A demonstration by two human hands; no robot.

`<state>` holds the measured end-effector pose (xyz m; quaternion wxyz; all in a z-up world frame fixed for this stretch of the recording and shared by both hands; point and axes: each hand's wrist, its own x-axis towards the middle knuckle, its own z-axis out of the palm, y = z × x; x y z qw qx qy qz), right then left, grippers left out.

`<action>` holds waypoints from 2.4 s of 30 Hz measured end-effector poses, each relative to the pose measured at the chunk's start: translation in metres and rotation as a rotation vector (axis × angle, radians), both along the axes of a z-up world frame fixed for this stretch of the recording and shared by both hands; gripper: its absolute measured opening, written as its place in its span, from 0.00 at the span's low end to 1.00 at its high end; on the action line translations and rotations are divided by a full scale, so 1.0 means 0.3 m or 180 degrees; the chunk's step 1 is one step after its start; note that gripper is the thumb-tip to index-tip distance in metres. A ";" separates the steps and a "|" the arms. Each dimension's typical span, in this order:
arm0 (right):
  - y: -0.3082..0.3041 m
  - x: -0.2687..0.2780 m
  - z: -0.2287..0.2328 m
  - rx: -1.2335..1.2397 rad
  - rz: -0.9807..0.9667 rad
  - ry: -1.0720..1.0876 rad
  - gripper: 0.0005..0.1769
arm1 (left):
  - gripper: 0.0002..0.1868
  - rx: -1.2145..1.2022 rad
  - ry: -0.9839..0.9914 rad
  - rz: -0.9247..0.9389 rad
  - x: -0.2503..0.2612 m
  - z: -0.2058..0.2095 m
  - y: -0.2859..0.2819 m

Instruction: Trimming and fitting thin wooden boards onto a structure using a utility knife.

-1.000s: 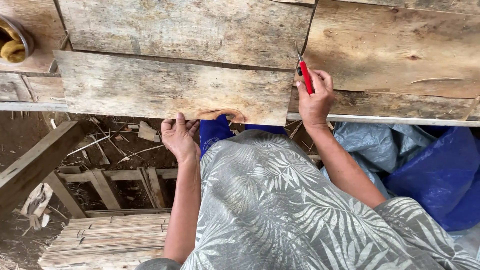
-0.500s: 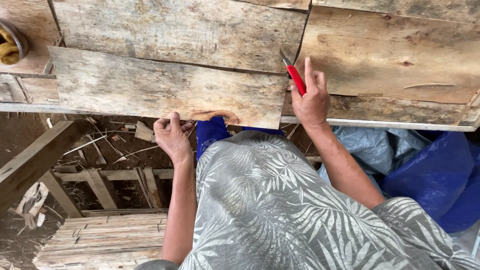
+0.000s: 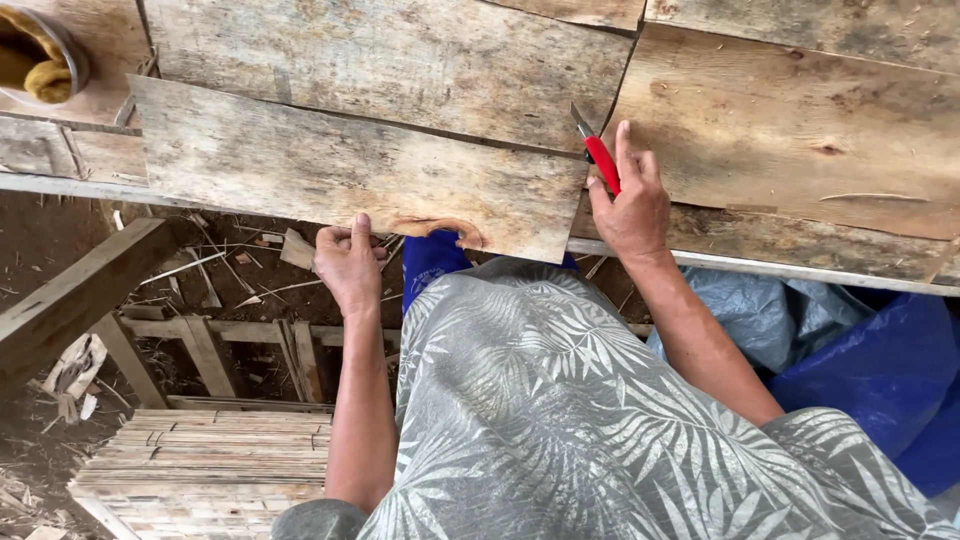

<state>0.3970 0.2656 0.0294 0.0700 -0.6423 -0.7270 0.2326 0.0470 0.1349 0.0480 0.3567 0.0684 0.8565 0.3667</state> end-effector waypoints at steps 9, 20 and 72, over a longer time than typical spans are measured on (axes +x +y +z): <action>-0.005 0.017 -0.020 0.0015 -0.0032 0.0157 0.50 | 0.16 0.0565 -0.0585 0.0991 0.053 -0.049 -0.003; -0.014 -0.022 0.001 0.0135 -0.0131 0.0119 0.50 | 0.17 0.0462 -0.0559 0.0993 0.051 -0.016 0.032; -0.054 -0.111 -0.005 0.0239 -0.0200 -0.0517 0.49 | 0.09 -0.0176 0.0556 0.0029 -0.833 -0.025 0.018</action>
